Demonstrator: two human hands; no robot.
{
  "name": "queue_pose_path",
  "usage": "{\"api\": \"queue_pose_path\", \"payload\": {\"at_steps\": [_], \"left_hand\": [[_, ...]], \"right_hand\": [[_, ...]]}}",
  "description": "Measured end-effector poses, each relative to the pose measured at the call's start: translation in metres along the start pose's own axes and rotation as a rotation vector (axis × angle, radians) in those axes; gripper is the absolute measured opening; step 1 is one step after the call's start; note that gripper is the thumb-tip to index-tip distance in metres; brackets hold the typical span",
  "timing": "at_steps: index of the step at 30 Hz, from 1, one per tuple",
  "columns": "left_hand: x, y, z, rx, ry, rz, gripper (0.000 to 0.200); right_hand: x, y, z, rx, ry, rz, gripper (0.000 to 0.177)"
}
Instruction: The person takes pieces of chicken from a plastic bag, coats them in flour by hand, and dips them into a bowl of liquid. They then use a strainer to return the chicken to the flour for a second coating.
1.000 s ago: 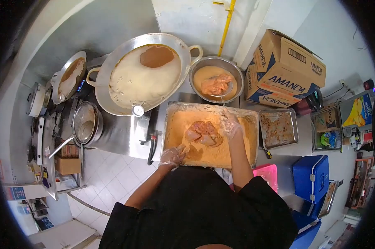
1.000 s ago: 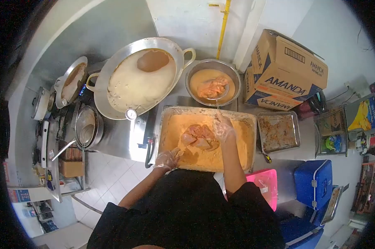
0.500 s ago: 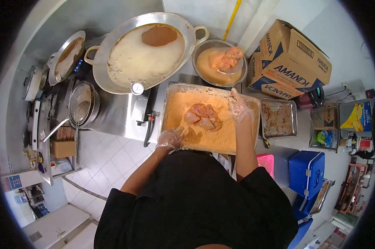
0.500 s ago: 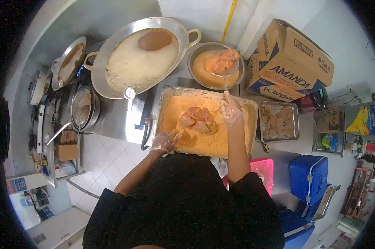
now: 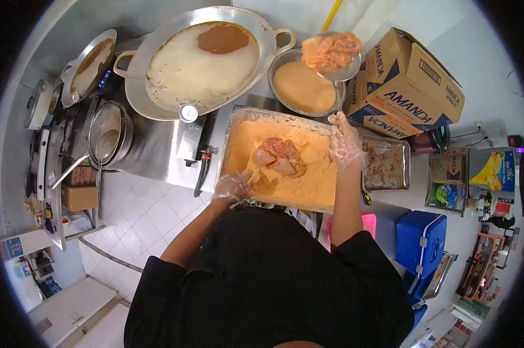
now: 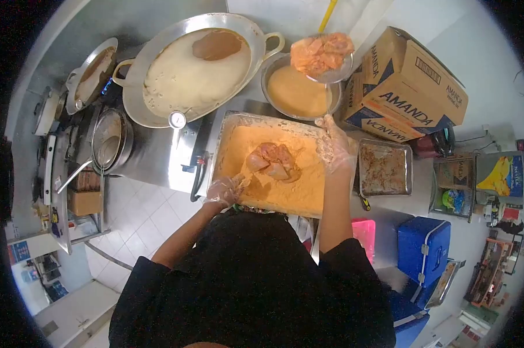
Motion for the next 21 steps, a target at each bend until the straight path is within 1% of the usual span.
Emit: {"api": "queue_pose_path", "payload": {"at_steps": [1, 3, 5, 6, 7, 9, 10, 12, 13, 15, 17, 19, 21], "left_hand": [[0.001, -0.001, 0.002, -0.042, 0.022, 0.033, 0.046], [-0.004, 0.003, 0.001, -0.087, 0.045, 0.061, 0.046], [-0.017, 0.007, -0.006, -0.021, 0.047, -0.054, 0.046], [-0.022, 0.007, -0.006, -0.026, 0.045, -0.058, 0.046], [-0.024, 0.007, -0.007, -0.044, 0.064, -0.045, 0.044], [-0.020, 0.008, -0.004, -0.067, 0.090, -0.025, 0.043], [-0.019, 0.006, -0.003, -0.054, 0.088, -0.046, 0.042], [-0.015, 0.007, -0.003, -0.048, 0.093, -0.059, 0.042], [-0.016, 0.006, -0.004, -0.036, 0.050, -0.055, 0.042], [-0.016, 0.005, -0.004, -0.023, 0.003, -0.050, 0.041], [-0.017, 0.005, -0.005, 0.002, 0.012, -0.089, 0.043], [-0.018, 0.005, -0.006, 0.010, 0.013, -0.085, 0.042], [-0.019, 0.004, -0.006, 0.016, 0.012, -0.083, 0.042]], "right_hand": [[-0.005, -0.007, -0.006, 0.000, 0.005, 0.001, 0.029], [-0.015, -0.040, -0.034, 0.110, -0.063, 0.150, 0.027], [-0.026, -0.068, -0.042, 0.125, -0.086, 0.157, 0.026], [-0.027, -0.076, -0.043, 0.145, -0.113, 0.160, 0.026], [-0.032, -0.081, -0.045, 0.149, -0.109, 0.164, 0.026], [-0.027, -0.072, -0.045, 0.094, -0.083, 0.321, 0.025], [-0.028, -0.072, -0.046, 0.100, -0.080, 0.319, 0.025], [-0.034, -0.050, -0.036, 0.051, -0.202, 0.119, 0.027], [-0.033, -0.040, -0.029, 0.056, -0.204, 0.116, 0.027], [-0.032, -0.022, -0.007, -0.049, -0.026, 0.073, 0.030], [-0.031, -0.024, -0.008, -0.042, -0.050, 0.098, 0.027], [-0.025, -0.022, -0.011, -0.037, -0.072, 0.125, 0.025], [-0.019, -0.013, -0.026, 0.040, -0.137, -0.078, 0.022]]}}
Point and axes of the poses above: each hand's wrist, its own y-axis away from the middle knuckle, its own x-axis out of the palm, z = x × y, the point moved 8 cm from there along -y, towards the middle knuckle, and after that the axes turned 15 degrees about x, right-handed, at the moved point
